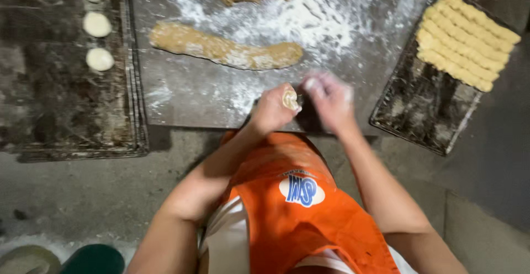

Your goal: The person prepares dough by spreading flour on a workspace, rolling a portion of dough into a long rope, and then pinching off small pieces and rolling them into balls.

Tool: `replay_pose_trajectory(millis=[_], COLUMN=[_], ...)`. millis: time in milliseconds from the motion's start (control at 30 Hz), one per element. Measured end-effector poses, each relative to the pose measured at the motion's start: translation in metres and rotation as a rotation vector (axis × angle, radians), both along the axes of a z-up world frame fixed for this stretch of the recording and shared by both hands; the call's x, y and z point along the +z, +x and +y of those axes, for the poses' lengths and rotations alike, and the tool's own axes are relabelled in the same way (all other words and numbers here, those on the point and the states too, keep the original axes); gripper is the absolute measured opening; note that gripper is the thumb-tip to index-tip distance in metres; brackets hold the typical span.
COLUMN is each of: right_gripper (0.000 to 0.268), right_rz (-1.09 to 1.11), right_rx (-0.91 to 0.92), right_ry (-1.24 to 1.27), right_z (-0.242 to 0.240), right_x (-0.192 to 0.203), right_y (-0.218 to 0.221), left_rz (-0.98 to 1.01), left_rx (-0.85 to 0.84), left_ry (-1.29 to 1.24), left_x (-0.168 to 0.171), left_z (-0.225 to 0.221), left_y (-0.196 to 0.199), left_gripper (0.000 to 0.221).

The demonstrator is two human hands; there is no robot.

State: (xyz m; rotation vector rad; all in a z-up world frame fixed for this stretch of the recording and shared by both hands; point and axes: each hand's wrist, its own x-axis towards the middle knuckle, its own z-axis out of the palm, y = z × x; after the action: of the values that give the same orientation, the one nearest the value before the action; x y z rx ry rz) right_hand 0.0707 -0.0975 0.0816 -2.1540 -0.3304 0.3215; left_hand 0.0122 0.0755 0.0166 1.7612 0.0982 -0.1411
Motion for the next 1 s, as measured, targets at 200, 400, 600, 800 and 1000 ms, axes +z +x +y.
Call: replay_pose_trajectory(millis=[200,400,600,800,1000], right_gripper=[0.021,0.018,0.025,0.057,0.059], right_rz=[-0.47,-0.139,-0.128,-0.441,-0.25], right_rx=[0.201,-0.057,0.069,0.25,0.173], right_ry=[-0.295,-0.175,0.015,-0.129,-0.068], right_z=[0.018,0.006,-0.004,-0.009,-0.06], right_x=[-0.108,-0.06,0.048,0.07,0.075], right_y=[0.079,0.065,0.014,-0.001,0.036], left_rz=[0.048,0.025,0.039,-0.032,-0.032], left_rx=[0.061,0.126,0.094,0.107,0.065], left_ry=[0.003,-0.073,-0.018,0.05,0.041], left_x=[0.005,0.018,0.036,0.048,0.055], left_z=[0.029,0.035,0.008,-0.049,-0.078], left_y=[-0.021,-0.014,0.014,0.048,0.061], left_gripper=[0.049,0.035,0.033,0.019,0.023])
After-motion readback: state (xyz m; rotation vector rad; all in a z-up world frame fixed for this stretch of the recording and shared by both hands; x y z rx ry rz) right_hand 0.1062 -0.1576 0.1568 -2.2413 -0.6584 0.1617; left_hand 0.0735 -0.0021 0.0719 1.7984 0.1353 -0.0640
